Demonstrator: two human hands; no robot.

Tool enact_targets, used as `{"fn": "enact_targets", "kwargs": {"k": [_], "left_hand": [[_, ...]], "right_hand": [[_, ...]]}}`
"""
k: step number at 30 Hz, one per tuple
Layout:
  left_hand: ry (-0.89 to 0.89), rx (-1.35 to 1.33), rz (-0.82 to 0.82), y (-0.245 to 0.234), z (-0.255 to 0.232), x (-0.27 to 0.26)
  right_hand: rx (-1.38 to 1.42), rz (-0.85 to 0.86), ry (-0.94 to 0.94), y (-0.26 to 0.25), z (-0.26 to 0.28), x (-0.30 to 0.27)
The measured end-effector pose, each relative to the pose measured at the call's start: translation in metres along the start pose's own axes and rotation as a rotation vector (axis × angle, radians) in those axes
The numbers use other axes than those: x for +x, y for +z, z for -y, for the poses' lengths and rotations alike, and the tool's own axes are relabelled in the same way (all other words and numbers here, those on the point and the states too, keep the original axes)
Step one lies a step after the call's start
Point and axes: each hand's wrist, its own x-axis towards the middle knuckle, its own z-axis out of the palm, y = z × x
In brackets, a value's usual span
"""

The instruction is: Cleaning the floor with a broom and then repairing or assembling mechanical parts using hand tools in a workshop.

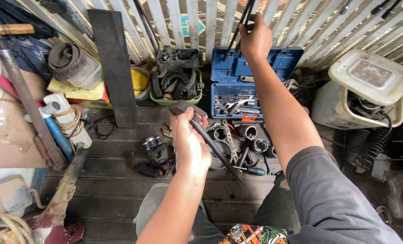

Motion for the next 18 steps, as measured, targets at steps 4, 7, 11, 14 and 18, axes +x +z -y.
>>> {"fn": "enact_targets", "kwargs": {"k": [4, 7, 11, 14, 18], "left_hand": [[0.005, -0.011, 0.018, 0.004, 0.014, 0.002], [-0.005, 0.009, 0.001, 0.010, 0.018, 0.001], [-0.067, 0.043, -0.061, 0.021, 0.024, 0.001], [-0.063, 0.015, 0.010, 0.021, 0.039, 0.001], [-0.052, 0.021, 0.044, 0.023, 0.059, -0.001]], "right_hand": [[0.046, 0.010, -0.007, -0.008, -0.004, 0.001], [0.145, 0.033, -0.024, -0.023, -0.002, -0.007], [0.345, 0.168, -0.104, -0.047, -0.016, -0.027], [0.384, 0.105, -0.235, -0.050, -0.039, -0.022], [0.427, -0.074, -0.401, -0.042, -0.039, 0.020]]}}
